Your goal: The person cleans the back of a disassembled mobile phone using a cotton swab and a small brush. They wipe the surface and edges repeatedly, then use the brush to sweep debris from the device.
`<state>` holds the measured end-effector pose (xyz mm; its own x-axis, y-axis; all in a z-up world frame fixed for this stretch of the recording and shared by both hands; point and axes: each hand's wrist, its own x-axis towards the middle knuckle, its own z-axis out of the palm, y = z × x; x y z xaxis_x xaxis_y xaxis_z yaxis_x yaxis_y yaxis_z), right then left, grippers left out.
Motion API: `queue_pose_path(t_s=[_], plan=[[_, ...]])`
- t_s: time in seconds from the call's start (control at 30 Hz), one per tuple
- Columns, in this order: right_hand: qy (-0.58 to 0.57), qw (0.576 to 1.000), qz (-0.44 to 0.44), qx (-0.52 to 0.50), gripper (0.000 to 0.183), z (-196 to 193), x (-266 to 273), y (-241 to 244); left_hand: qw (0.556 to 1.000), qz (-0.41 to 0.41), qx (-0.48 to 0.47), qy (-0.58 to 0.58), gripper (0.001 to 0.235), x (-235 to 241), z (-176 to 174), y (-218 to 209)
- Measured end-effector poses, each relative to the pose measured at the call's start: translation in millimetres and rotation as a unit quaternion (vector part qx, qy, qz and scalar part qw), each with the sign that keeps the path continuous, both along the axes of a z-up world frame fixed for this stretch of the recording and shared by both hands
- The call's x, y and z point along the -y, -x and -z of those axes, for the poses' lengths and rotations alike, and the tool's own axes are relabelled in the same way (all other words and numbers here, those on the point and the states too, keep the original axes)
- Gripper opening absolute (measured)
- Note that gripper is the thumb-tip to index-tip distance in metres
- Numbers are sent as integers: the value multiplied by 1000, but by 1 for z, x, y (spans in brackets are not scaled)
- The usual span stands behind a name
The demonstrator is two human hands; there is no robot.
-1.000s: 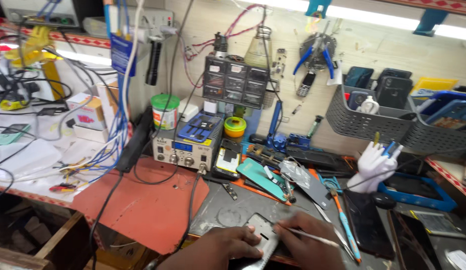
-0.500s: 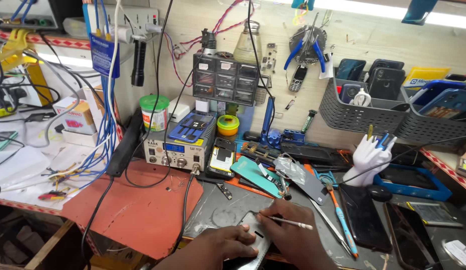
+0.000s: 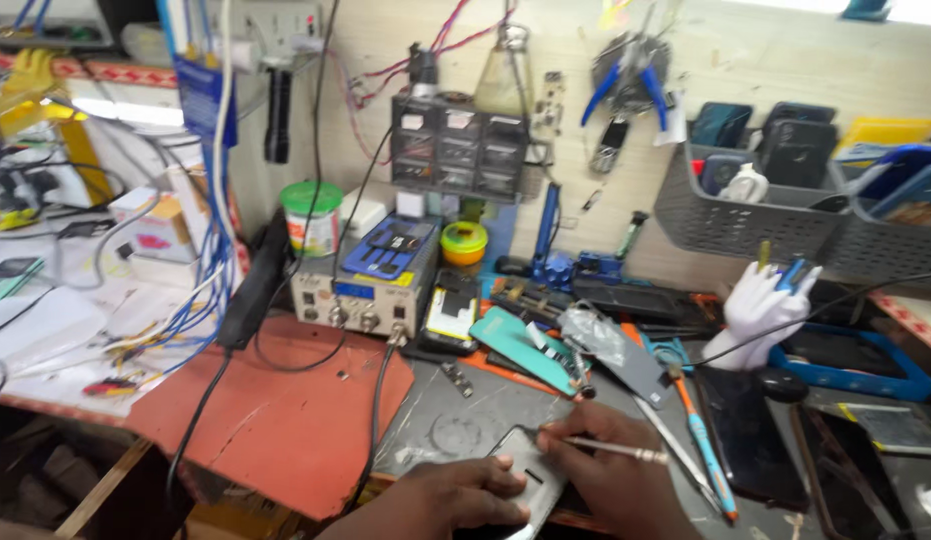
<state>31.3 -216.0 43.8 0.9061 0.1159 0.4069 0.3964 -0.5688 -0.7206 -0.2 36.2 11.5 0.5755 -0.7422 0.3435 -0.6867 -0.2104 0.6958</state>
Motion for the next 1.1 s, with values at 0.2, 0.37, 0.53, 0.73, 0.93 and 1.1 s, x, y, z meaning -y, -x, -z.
queue_pose_path(t_s=[0.2, 0.37, 0.53, 0.73, 0.93, 1.1], plan=[[-82, 990, -29, -109, 14, 3, 7, -15, 999, -9, 21, -44, 36, 0, -6, 0], [-117, 977, -45, -175, 13, 6, 7, -21, 1000, -16, -12, -19, 38, 1, -8, 6], [-111, 973, -97, -180, 14, 3, 6, -23, 1000, -12, -8, -17, 39, 1, -12, 9], [-104, 978, -74, -163, 14, 3, 7, -20, 999, -27, 1, -30, 43, 2, -19, 15], [-106, 978, -80, -158, 15, 1, 4, -16, 999, -27, 8, -26, 44, 1, -16, 16], [-91, 980, -74, -160, 16, -3, 2, -15, 1000, -17, 2, -12, 41, 1, -6, 10]])
